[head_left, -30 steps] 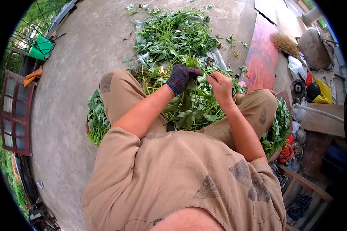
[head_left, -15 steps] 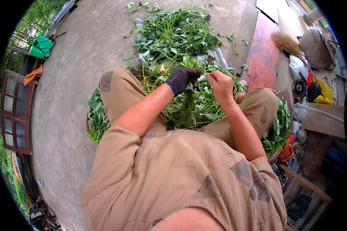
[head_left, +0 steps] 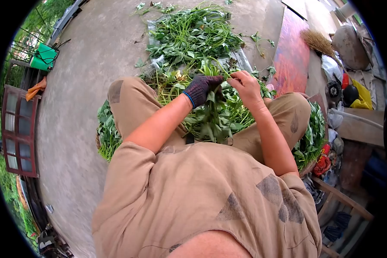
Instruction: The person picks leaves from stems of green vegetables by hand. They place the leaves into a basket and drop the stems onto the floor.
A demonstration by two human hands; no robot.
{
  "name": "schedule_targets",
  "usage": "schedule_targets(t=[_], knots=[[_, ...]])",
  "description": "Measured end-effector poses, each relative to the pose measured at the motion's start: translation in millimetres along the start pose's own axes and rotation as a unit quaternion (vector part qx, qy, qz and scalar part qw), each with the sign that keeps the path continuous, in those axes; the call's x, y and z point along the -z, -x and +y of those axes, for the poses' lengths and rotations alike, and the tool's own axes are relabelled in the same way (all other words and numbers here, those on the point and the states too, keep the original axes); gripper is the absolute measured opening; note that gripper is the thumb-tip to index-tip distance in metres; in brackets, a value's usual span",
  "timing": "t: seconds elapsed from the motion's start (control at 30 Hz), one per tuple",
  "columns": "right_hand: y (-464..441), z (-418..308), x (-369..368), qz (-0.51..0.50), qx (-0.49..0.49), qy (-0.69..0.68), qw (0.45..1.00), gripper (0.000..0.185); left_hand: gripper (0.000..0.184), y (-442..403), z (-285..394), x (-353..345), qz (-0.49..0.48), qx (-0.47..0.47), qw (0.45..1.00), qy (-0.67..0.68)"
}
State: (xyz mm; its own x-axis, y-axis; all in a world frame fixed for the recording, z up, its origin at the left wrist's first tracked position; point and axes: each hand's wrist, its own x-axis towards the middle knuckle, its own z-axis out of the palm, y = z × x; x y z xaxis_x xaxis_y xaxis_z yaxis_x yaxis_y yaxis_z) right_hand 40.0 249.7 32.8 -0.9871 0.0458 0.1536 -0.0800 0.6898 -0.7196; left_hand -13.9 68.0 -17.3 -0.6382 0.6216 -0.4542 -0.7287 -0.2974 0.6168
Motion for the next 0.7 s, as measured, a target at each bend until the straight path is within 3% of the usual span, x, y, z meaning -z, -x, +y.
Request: schedule_targets(t=[0.07, 0.1, 0.2, 0.27, 0.37, 0.47, 0.57, 0.6, 0.67, 0.7], knots=[[4.4, 0.3, 7.6, -0.043, -0.006, 0.088, 0.995, 0.027, 0.019, -3.4, 15.7, 13.4, 0.033, -0.001, 0.999, -0.034], [4.8, 4.3, 9.3, -0.084, -0.013, 0.088, 0.992, 0.029, 0.018, -3.5, 19.4, 15.3, 0.024, -0.016, 1.000, -0.012], [7.1, 7.8, 5.0, -0.076, -0.003, 0.057, 0.995, 0.028, 0.016, 0.3, 17.6, 8.1, -0.005, 0.029, 0.996, -0.078], [8.1, 3.2, 1.5, -0.052, -0.003, 0.102, 0.993, 0.024, 0.013, 5.1, 8.3, -3.6, -0.026, -0.061, 0.986, -0.150], [7.9, 4.8, 3.1, -0.022, 0.043, 0.261, 0.964, 0.019, 0.012, 8.9, 18.3, -5.4, 0.139, -0.078, 0.965, -0.208], [5.3, 9.4, 6.4, -0.048, -0.021, 0.171, 0.984, 0.021, 0.015, -32.2, 13.8, 57.8, 0.217, -0.130, 0.955, -0.156], [2.0, 14.9, 10.9, -0.016, -0.048, -0.031, 0.998, 0.020, 0.015, -31.4, 26.3, 68.4, 0.136, -0.058, 0.986, -0.072], [1.0, 16.7, 10.0, -0.013, -0.062, -0.103, 0.993, 0.020, 0.016, -14.0, 27.2, 42.0, 0.091, -0.040, 0.994, -0.033], [-1.3, 17.0, -0.3, -0.045, -0.140, -0.254, 0.956, 0.021, 0.021, -1.5, 5.9, 4.7, -0.023, -0.075, 0.996, -0.051], [-2.0, 17.5, -4.6, -0.061, -0.160, -0.313, 0.934, 0.021, 0.020, 1.6, -3.9, -6.8, -0.020, -0.063, 0.996, -0.063]])
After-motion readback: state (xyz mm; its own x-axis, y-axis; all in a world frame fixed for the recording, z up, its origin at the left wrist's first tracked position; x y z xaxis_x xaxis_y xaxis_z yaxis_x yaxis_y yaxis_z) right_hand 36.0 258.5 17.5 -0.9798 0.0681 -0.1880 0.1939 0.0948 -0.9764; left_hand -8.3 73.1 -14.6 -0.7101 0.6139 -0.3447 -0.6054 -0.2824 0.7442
